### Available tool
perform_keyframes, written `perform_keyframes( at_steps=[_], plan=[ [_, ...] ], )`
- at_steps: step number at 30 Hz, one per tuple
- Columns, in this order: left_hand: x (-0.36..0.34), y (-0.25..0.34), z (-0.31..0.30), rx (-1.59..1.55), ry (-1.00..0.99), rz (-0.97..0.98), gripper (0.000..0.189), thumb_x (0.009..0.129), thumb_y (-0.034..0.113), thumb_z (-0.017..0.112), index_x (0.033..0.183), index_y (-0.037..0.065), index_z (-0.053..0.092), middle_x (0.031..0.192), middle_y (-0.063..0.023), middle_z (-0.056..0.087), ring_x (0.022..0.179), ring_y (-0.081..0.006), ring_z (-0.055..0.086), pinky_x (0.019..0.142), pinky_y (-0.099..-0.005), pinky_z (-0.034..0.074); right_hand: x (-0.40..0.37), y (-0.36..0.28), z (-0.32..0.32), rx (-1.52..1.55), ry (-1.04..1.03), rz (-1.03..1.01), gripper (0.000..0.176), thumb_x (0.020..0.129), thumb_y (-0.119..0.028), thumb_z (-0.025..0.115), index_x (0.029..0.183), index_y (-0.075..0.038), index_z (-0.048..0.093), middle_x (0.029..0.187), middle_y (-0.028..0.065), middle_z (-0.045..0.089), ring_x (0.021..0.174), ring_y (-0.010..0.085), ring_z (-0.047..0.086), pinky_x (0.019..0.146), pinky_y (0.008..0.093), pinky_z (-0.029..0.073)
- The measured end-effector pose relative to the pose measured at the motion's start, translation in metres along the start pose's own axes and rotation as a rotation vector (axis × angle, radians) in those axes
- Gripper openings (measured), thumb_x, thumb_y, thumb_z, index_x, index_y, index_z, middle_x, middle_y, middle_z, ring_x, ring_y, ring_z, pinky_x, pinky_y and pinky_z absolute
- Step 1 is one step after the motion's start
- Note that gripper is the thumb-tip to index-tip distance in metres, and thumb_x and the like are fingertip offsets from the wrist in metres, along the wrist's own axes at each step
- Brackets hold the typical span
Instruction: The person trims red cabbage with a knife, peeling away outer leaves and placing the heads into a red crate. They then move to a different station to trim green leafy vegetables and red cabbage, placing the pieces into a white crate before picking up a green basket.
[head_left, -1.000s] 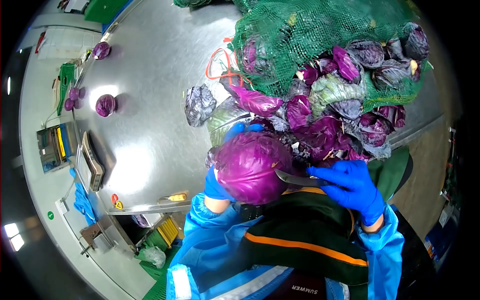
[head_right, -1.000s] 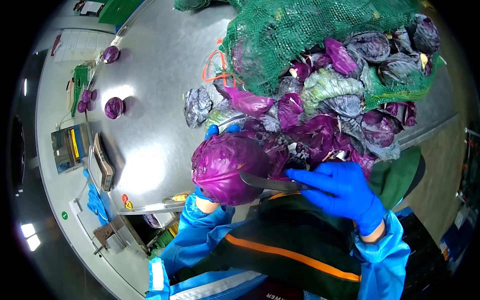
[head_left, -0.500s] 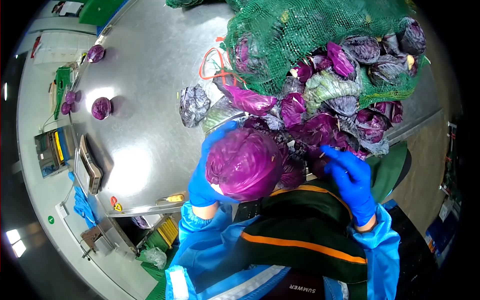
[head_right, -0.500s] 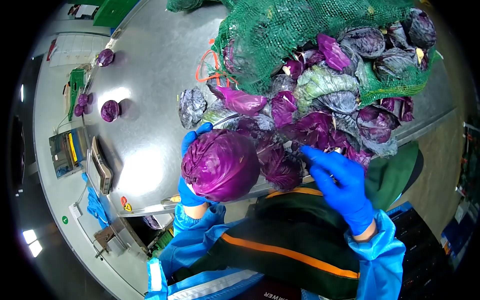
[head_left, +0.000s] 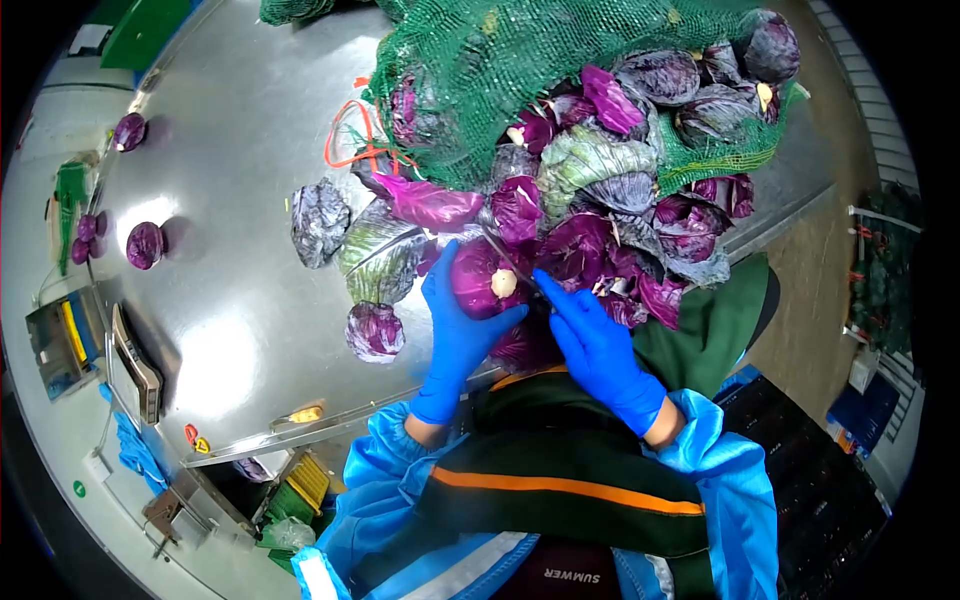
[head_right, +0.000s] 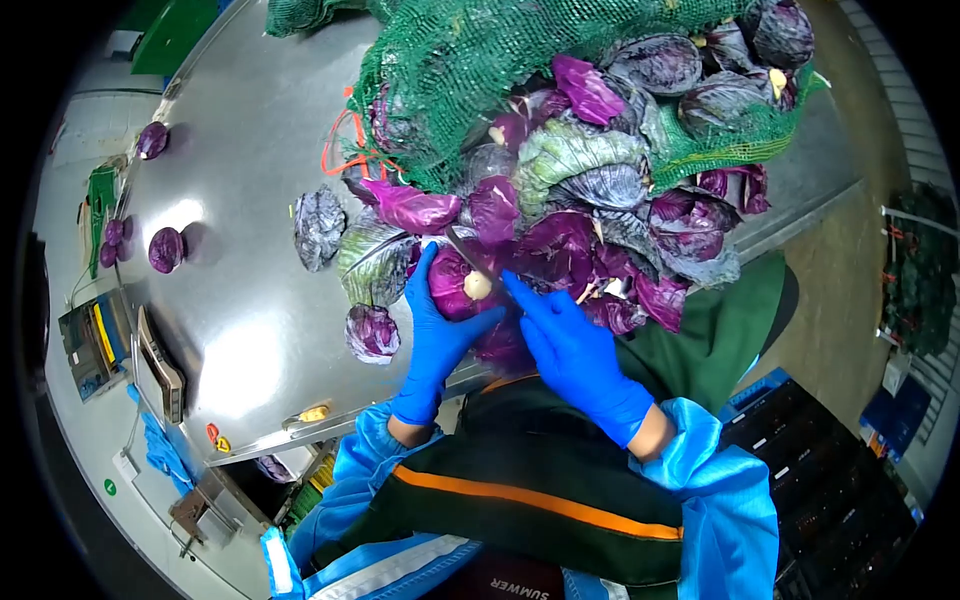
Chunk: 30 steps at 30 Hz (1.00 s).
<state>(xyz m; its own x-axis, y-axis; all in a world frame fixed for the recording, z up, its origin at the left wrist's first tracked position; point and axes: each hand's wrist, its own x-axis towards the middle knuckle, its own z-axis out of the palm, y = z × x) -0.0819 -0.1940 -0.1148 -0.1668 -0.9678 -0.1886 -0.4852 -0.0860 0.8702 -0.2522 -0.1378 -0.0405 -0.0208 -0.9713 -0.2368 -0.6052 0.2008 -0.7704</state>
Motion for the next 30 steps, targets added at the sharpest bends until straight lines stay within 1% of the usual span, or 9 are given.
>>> perform_keyframes(
  at_steps=[5, 13, 16, 20, 22, 25, 26, 28, 30],
  plan=[
    [0.003, -0.003, 0.006, -0.037, 0.008, -0.017, 0.105, 0.05, 0.021, 0.086, 0.137, 0.009, 0.028, 0.124, -0.0192, 0.035, 0.116, -0.0356, 0.036, 0.099, -0.0448, 0.033, -0.008, 0.018, 0.016, -0.183, -0.103, 0.028, 0.047, 0.089, -0.015, 0.045, 0.134, -0.029, 0.041, 0.089, 0.0078, 0.053, 0.072, 0.0263, 0.057, 0.056, 0.0356, 0.047],
    [-0.001, 0.004, 0.019, 0.067, 0.055, -0.052, 0.102, 0.054, 0.022, 0.087, 0.136, 0.007, 0.029, 0.128, -0.0155, 0.034, 0.119, -0.0291, 0.038, 0.101, -0.0401, 0.032, 0.007, 0.029, 0.029, -0.111, -0.012, 0.047, 0.051, 0.087, -0.011, 0.044, 0.134, -0.029, 0.041, 0.088, 0.0092, 0.053, 0.072, 0.0271, 0.057, 0.057, 0.037, 0.047],
    [0.008, 0.019, 0.019, -0.073, 0.072, -0.186, 0.103, 0.054, 0.023, 0.087, 0.137, 0.008, 0.028, 0.126, -0.0155, 0.033, 0.118, -0.0298, 0.037, 0.101, -0.0413, 0.032, 0.033, 0.036, 0.026, -0.087, 0.071, 0.028, 0.047, 0.089, -0.013, 0.043, 0.134, -0.024, 0.04, 0.088, 0.0137, 0.054, 0.075, 0.0315, 0.057, 0.059, 0.0405, 0.046],
    [-0.013, 0.003, 0.017, 0.116, 0.042, 0.115, 0.103, 0.05, 0.018, 0.086, 0.135, 0.008, 0.029, 0.128, -0.0172, 0.033, 0.116, -0.0339, 0.037, 0.1, -0.0429, 0.033, 0.074, 0.041, -0.002, -0.008, 0.091, 0.152, 0.04, 0.092, -0.019, 0.044, 0.132, -0.017, 0.041, 0.094, 0.0209, 0.055, 0.083, 0.0388, 0.056, 0.068, 0.0449, 0.045],
    [-0.016, 0.002, 0.012, 0.004, 0.032, 0.066, 0.102, 0.05, 0.018, 0.086, 0.135, 0.007, 0.03, 0.13, -0.0158, 0.033, 0.118, -0.0326, 0.037, 0.101, -0.042, 0.033, 0.06, 0.028, 0.006, 0.062, 0.042, 0.179, 0.054, 0.088, -0.032, 0.055, 0.134, -0.011, 0.036, 0.109, 0.0235, 0.053, 0.096, 0.0386, 0.056, 0.079, 0.0434, 0.045],
    [-0.014, 0.003, -0.004, -0.112, -0.021, 0.081, 0.103, 0.049, 0.019, 0.087, 0.134, 0.005, 0.03, 0.13, -0.0146, 0.035, 0.122, -0.031, 0.036, 0.103, -0.0404, 0.031, 0.048, 0.021, 0.018, 0.144, 0.18, 0.151, 0.072, 0.073, -0.038, 0.071, 0.131, -0.01, 0.039, 0.109, 0.0185, 0.055, 0.091, 0.0314, 0.058, 0.079, 0.0403, 0.046],
    [-0.018, 0.008, -0.014, -0.08, -0.072, 0.124, 0.104, 0.049, 0.019, 0.087, 0.134, 0.004, 0.03, 0.13, -0.0144, 0.036, 0.122, -0.0305, 0.037, 0.103, -0.0401, 0.031, 0.047, 0.02, 0.012, 0.213, 0.217, 0.252, 0.046, 0.077, -0.027, 0.069, 0.116, -0.009, 0.054, 0.101, 0.0148, 0.059, 0.08, 0.0274, 0.059, 0.073, 0.0354, 0.048],
    [-0.024, 0.024, -0.033, -0.204, -0.205, 0.128, 0.106, 0.049, 0.02, 0.087, 0.135, 0.004, 0.028, 0.133, -0.0146, 0.034, 0.124, -0.0293, 0.035, 0.104, -0.0395, 0.03, 0.056, 0.029, -0.001, 0.237, 0.322, 0.105, 0.02, 0.079, -0.019, 0.066, 0.095, -0.008, 0.061, 0.088, 0.0098, 0.063, 0.07, 0.0204, 0.059, 0.066, 0.0304, 0.048],
    [-0.025, 0.029, -0.051, -0.369, -0.364, 0.167, 0.111, 0.048, 0.021, 0.088, 0.137, 0.004, 0.025, 0.137, -0.0143, 0.031, 0.128, -0.0283, 0.032, 0.106, -0.0401, 0.028, 0.062, 0.023, -0.027, 0.314, 0.387, 0.194, 0.013, 0.08, -0.014, 0.065, 0.09, -0.007, 0.061, 0.071, 0.0057, 0.06, 0.068, 0.0134, 0.057, 0.063, 0.028, 0.047]
  ],
)
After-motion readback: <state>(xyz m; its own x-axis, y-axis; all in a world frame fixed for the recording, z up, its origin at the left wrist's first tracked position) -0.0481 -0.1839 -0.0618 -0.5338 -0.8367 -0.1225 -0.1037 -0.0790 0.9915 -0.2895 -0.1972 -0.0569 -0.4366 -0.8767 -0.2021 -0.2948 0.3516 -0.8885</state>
